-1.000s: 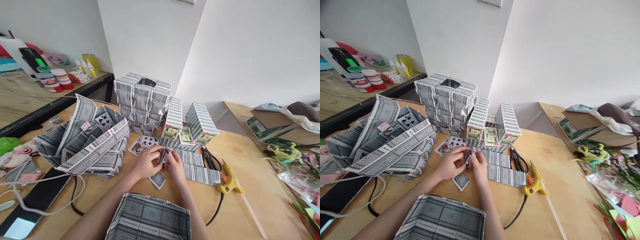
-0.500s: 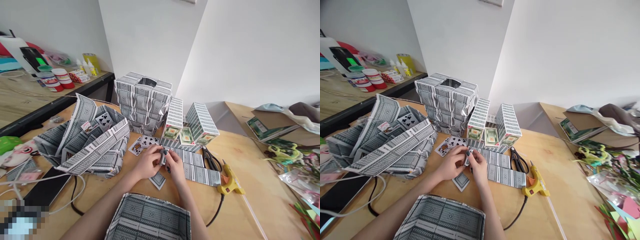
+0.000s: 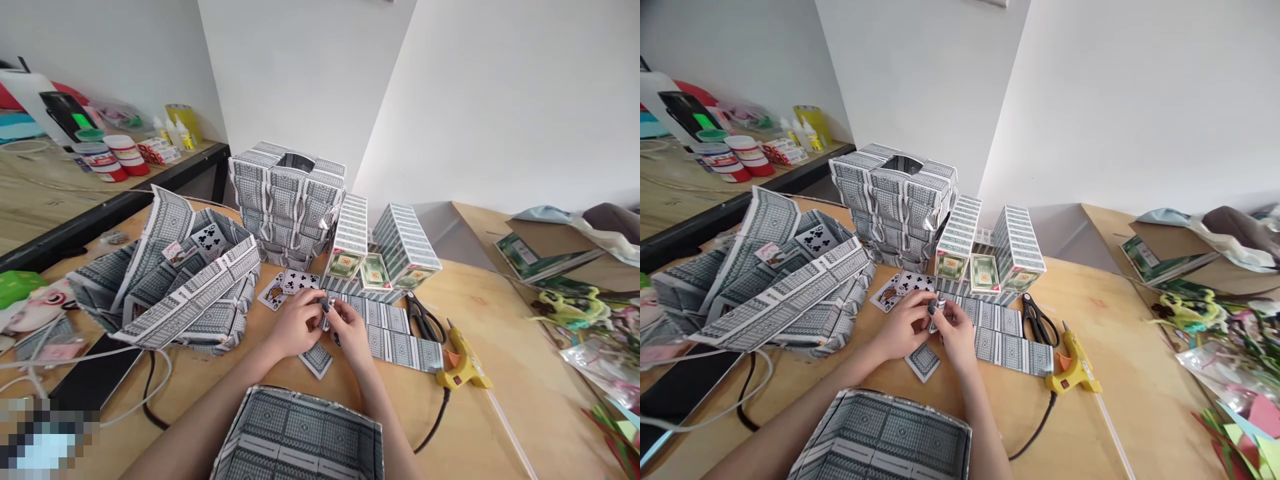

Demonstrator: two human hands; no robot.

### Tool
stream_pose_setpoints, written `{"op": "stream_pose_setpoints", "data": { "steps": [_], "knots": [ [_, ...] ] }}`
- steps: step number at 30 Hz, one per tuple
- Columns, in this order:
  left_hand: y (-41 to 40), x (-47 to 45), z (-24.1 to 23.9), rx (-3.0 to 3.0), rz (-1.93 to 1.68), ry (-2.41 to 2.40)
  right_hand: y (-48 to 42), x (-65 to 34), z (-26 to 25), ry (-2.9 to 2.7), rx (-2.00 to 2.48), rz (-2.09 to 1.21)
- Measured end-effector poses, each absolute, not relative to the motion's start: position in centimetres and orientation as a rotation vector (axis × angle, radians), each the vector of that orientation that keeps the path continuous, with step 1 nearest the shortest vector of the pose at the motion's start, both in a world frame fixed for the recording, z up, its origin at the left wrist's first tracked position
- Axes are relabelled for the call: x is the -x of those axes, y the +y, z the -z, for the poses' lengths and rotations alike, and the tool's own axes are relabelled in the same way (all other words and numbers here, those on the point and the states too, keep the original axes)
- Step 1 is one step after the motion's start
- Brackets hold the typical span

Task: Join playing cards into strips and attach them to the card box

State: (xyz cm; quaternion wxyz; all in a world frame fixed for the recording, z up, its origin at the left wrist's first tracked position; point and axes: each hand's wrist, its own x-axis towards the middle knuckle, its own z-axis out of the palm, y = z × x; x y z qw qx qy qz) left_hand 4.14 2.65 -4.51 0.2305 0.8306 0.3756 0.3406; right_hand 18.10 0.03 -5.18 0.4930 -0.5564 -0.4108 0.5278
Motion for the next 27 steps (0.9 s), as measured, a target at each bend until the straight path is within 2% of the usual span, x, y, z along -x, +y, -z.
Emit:
{"op": "stream_pose_setpoints", "data": {
  "steps": [12,22,27],
  "knots": [
    [2.7,-4.0,4.0,-2.265,-0.939,0.957,-0.2,-18.2,4.8,-1.006,1.300,-1.248],
    [2.3,-4.2,3.8,-2.150,-1.009,0.921,-0.3,-18.1,5.1,-0.786,1.089,-1.453],
    [2.1,-4.3,3.7,-2.072,-0.991,0.961,-0.4,-18.3,4.2,-0.757,1.032,-1.656]
  ]
}}
